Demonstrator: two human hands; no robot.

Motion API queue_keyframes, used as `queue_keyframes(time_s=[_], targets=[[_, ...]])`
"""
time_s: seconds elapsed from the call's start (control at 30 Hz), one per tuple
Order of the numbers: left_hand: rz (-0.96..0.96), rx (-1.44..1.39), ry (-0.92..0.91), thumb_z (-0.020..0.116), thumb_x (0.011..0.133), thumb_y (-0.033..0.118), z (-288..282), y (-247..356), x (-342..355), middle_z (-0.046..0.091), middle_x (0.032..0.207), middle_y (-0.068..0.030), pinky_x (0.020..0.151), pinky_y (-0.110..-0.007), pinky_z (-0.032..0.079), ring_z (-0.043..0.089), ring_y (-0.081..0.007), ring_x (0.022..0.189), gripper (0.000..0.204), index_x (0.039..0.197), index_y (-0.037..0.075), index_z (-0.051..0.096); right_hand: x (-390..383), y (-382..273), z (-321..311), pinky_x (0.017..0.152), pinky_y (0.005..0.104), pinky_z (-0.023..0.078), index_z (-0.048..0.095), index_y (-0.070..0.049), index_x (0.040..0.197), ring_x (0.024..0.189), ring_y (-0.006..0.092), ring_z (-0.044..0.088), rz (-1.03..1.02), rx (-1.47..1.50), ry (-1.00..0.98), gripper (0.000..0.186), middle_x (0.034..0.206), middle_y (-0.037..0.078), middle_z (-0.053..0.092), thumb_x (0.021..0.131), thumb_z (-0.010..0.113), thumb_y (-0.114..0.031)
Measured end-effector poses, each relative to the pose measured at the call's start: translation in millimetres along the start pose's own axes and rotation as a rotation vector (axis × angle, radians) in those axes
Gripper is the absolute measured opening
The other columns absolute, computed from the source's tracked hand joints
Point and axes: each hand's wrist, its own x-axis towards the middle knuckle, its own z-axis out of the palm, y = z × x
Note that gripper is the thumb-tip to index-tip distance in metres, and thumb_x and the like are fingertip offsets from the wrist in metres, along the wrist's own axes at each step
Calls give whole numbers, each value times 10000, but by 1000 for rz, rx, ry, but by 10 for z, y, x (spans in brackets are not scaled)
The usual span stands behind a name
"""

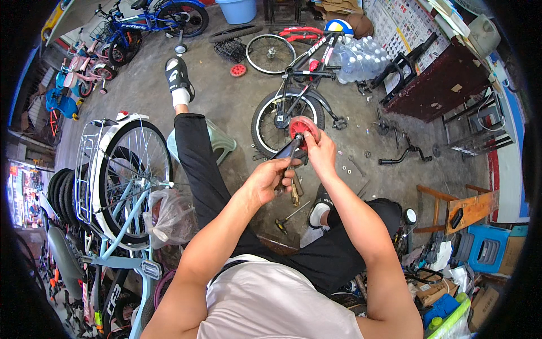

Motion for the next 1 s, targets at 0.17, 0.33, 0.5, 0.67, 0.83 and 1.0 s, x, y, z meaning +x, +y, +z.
queue_keyframes(time_s=[0.17, 0.33, 0.5, 0.67, 0.83, 1.0], targets=[[360, 302, 290, 750, 997, 317, -34, -74, 126, 578, 792, 15, 495, -278, 404, 494, -91, 564, 289, 978, 74, 595, -5, 30, 43, 787, 493, 554, 743, -32, 1045, 889, 427, 740, -21, 10, 11, 352, 891, 229, 752, 962, 698, -372], [577, 369, 434, 748, 961, 228, 223, -10, 422, 625, 779, -11, 458, -279, 390, 488, -93, 521, 232, 1045, 38, 643, -49, -37, 38, 774, 511, 545, 723, -10, 1028, 877, 442, 730, -22, -34, -10, 376, 870, 246, 736, 953, 695, -377], [630, 413, 573, 713, 973, 220, 190, -158, 827, 678, 830, -75, 480, -331, 429, 564, -146, 568, 218, 995, 17, 634, -101, -84, 44, 786, 527, 538, 705, 21, 1043, 894, 460, 719, -55, -115, -25, 403, 885, 273, 728, 952, 690, -371], [751, 786, 743, 665, 1002, 334, 258, -229, 854, 706, 911, -317, 776, -533, 515, 701, -479, 859, 385, 979, -44, 599, -112, -135, -21, 797, 512, 543, 727, -9, 1080, 904, 450, 724, -30, -72, -30, 364, 917, 258, 742, 958, 692, -350], [766, 819, 732, 630, 1014, 372, 241, -219, 843, 699, 927, -333, 836, -579, 504, 679, -529, 953, 411, 986, -36, 593, -69, -54, 2, 790, 514, 543, 732, -18, 1041, 899, 449, 724, -26, -120, -11, 352, 913, 251, 742, 953, 697, -357], [759, 817, 743, 670, 980, 313, 252, -164, 861, 690, 901, -291, 798, -513, 500, 681, -436, 864, 377, 922, -48, 580, -84, -51, 6, 783, 529, 537, 718, -5, 999, 883, 460, 717, -53, -202, -1, 386, 890, 254, 736, 950, 693, -387]])
